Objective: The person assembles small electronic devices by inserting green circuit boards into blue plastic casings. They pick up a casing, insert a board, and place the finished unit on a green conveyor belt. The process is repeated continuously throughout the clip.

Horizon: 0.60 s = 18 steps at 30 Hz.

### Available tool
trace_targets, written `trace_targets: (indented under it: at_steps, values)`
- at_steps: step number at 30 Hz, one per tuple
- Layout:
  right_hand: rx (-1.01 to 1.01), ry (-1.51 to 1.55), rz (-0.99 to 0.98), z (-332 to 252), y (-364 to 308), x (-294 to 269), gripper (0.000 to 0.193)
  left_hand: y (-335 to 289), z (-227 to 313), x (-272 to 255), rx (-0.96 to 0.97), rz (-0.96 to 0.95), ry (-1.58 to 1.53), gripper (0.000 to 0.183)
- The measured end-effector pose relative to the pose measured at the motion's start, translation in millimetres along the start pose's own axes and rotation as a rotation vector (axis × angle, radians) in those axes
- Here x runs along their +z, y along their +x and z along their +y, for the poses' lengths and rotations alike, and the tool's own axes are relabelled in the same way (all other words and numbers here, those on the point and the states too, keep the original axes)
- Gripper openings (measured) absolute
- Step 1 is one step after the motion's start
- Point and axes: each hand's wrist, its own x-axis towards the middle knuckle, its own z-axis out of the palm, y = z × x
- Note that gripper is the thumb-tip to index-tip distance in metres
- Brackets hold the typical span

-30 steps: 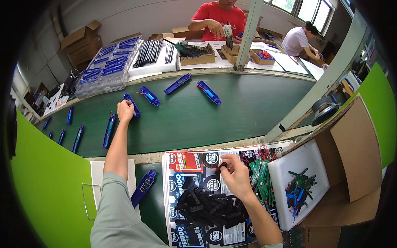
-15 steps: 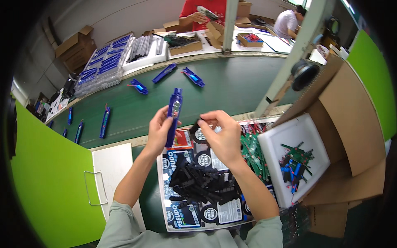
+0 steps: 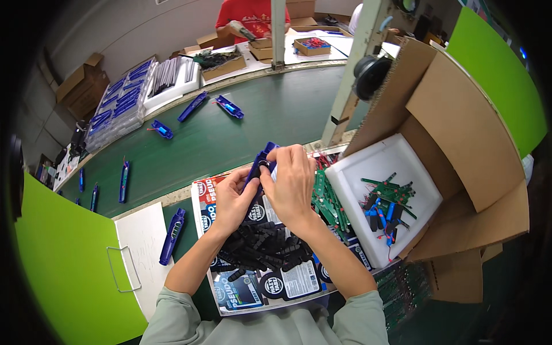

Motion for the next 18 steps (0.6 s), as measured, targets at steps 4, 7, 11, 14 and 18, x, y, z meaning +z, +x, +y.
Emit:
trace_targets:
  at_steps: [4,7,11,14,18]
  values:
    - [0.255,0.226,-0.036,8,3,-7,0.047,-4,8,3,0.118,0.015,0.251,0.018]
    - [0.315,0.366,-0.173,16,4,-13,0.049,-6,7,2,0.159,-0.048,0.309,0.016]
    - [0.322,0.306,-0.198,25,-2,-25,0.045,-6,-1,18,0.119,-0.088,0.187,0.019]
    - [0.260,0.202,-0.142,25,-7,-24,0.044,-4,8,23,0.034,-0.159,0.422,0.019]
    - [0.255,0.370,-0.274,32,-3,-38,0.049,-3,10,20,-0.054,-0.174,0.234,0.020]
